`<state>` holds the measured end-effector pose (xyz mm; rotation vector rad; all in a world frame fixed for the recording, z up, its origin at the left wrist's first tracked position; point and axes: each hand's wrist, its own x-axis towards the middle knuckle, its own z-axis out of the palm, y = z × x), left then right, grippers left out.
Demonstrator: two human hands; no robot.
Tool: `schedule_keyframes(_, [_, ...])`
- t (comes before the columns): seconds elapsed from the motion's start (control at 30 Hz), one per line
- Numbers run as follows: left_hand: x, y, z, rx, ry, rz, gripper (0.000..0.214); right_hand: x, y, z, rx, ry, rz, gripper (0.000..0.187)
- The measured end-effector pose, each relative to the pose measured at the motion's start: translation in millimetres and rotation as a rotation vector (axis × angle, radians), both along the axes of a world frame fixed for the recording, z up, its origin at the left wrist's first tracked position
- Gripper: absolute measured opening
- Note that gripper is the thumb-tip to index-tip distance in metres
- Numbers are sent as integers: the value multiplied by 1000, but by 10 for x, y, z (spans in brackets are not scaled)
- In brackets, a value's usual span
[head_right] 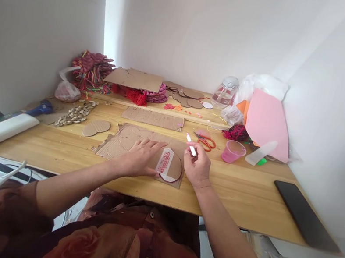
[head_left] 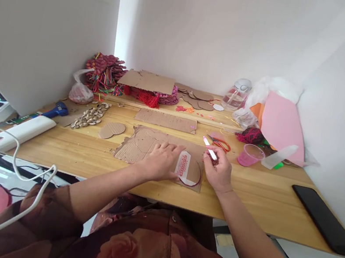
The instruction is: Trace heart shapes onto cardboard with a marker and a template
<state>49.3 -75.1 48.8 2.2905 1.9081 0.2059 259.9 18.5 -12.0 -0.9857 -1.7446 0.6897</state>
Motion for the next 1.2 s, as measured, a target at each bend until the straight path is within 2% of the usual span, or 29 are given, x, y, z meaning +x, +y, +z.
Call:
schedule_keyframes(0.17, [105, 92, 72, -77, 63, -9, 101, -2, -31, 44, 16, -21, 21, 26])
schedule_keyframes(0.4, [141, 92, 53, -87, 89, 7, 104, 1, -58, 63, 32, -20, 21, 25])
schedule_keyframes(0.57, [115, 87, 134, -123, 74, -14, 96, 1, -92, 94, 19, 0, 39, 25])
schedule_keyframes(0.63, [79, 83, 205, -134, 19, -28, 85, 3, -103, 102, 16, 20, 44, 25])
schedule_keyframes(0.77, [-30, 70, 342, -27, -93, -65, 37, 14, -79, 74, -8, 91, 46, 30])
schedule_keyframes(0.87, [-118, 89, 371, 120, -139, -48, 29, 23, -39, 34, -34, 126, 42, 31])
schedule_keyframes(0.97, [-223, 138, 336, 229, -322, 80, 25, 31, -26, 20, -42, 125, 43, 28])
schedule_keyframes(1.03, [-321, 182, 310, 266, -529, 210, 19, 35, -39, 29, -36, 122, 45, 26])
schedule_keyframes(1.13, [-511, 259, 296, 269, -891, 375, 21, 41, -75, 48, -10, 130, 35, 25])
schedule_keyframes(1.2, [-638, 313, 292, 257, -1066, 439, 27, 43, -100, 56, 14, 140, 19, 23])
